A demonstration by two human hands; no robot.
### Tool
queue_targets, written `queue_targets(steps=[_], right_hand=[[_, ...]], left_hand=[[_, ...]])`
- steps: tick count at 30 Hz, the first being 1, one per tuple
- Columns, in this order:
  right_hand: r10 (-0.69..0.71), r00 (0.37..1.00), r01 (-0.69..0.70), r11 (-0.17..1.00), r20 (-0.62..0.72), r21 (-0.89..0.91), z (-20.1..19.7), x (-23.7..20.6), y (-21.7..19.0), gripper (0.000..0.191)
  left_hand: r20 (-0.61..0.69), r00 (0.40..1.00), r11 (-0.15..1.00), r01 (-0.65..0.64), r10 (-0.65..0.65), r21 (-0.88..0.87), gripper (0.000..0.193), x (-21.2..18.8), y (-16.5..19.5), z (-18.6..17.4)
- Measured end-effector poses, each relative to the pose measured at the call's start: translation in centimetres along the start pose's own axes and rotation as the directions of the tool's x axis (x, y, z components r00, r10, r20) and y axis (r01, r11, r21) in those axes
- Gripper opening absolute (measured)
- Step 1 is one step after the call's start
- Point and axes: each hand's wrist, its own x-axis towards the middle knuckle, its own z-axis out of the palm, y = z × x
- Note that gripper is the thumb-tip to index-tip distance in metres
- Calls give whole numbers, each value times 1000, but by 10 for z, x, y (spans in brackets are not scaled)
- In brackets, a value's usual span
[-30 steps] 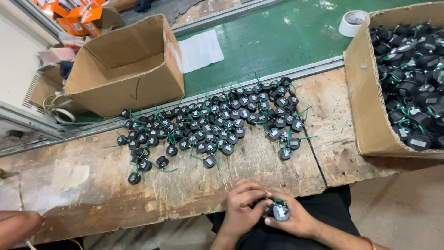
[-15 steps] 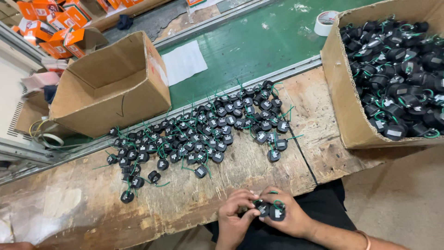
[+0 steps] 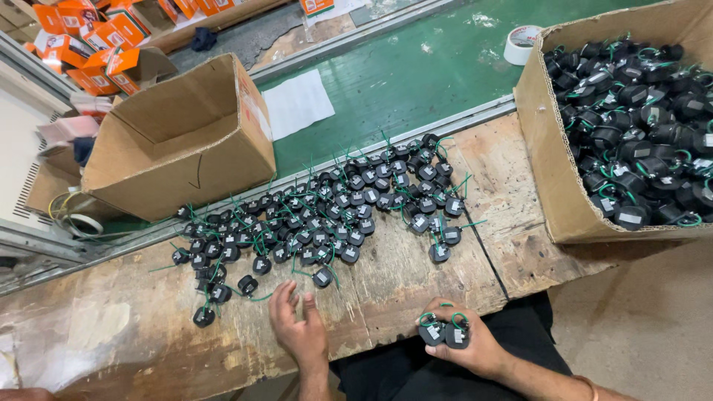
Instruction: The person sits at a factory workbench and handles small black components with green wire leads one at a time, picking each from a pile, working on it with both hands, and placing it back on the bench. Finished pieces accumulate on the table while a box of unprocessed parts sits nearby.
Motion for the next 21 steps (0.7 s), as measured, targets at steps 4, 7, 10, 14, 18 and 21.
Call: queue_targets(steps=[4,7,10,14,18,21], right_hand=[[31,999,-32,999,30,43,2,2,2,44],[106,993,-107,994,53,17,2,1,0,44],[-21,996,13,996,88,87,1,-1,-1,40],[168,986,-141,790,11,596,7,-4,6,42],[195,980,-153,629,36,762,9,-3,16,51],[226,972,-187,543,73,819,7,-2,17,57]], left_hand=[[291,921,816,-371,261,443,41,7,-7,10],[303,952,963,-121,44,241,33,3,-8,11],[285,958,977,-30,-32,212,32,0,-3,6],[422,902,917,-244,94,316,51,1,11,-4],[295,951,952,-172,94,253,38,4,24,1],[71,997,997,16,-11,-72,33,-6,32,7]])
